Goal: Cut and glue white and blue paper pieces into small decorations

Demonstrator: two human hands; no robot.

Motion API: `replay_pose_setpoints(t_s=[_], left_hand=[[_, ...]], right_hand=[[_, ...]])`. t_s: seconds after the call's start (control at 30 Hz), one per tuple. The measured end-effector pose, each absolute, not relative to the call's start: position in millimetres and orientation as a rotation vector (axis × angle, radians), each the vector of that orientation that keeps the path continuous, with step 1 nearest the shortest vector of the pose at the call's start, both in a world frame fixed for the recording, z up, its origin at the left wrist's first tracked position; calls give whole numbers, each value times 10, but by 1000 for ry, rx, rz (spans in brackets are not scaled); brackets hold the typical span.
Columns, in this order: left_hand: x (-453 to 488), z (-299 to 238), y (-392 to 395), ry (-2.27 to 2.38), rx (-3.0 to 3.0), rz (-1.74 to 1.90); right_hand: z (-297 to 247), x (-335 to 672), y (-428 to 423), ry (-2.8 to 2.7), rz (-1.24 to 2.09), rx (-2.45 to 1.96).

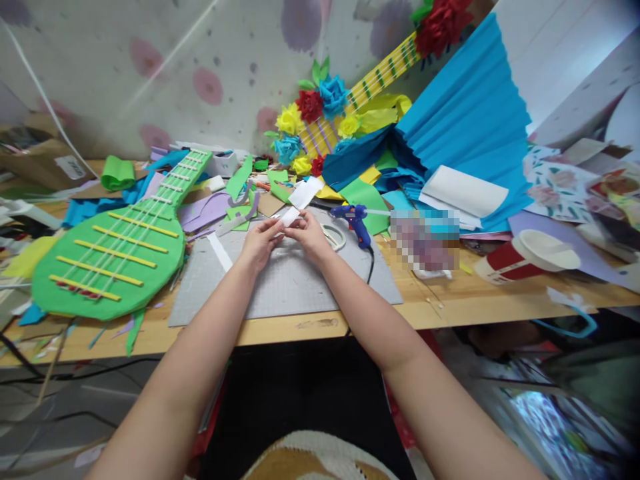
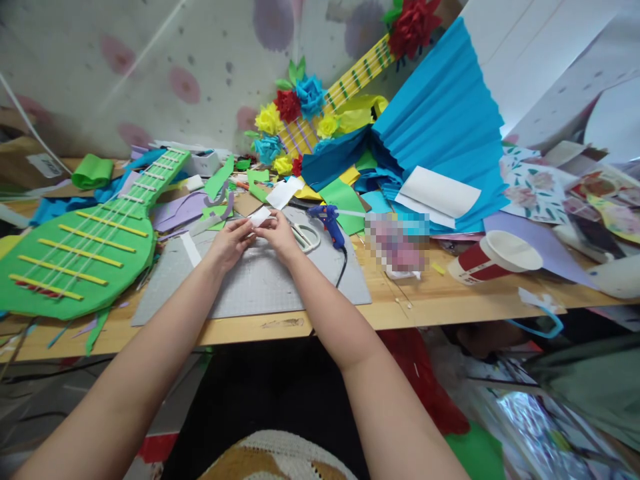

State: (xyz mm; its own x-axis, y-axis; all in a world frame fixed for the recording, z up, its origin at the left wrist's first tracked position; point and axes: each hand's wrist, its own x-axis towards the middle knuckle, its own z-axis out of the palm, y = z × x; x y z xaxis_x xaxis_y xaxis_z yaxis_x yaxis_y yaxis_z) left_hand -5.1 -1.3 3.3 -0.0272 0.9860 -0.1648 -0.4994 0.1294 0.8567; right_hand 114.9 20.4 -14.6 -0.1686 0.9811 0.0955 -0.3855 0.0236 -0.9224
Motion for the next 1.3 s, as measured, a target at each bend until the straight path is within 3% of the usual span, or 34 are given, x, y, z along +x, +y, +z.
replay_pose_setpoints(t_s=[0.67,1.3], left_hand=[[-35,0,-46,1203,884,1443],[-40,-60,-6,1210,916,1559]], right_hand=[[-61,1256,220,-1013,1271,-911],[-24,1234,172,-920,1451,-894]])
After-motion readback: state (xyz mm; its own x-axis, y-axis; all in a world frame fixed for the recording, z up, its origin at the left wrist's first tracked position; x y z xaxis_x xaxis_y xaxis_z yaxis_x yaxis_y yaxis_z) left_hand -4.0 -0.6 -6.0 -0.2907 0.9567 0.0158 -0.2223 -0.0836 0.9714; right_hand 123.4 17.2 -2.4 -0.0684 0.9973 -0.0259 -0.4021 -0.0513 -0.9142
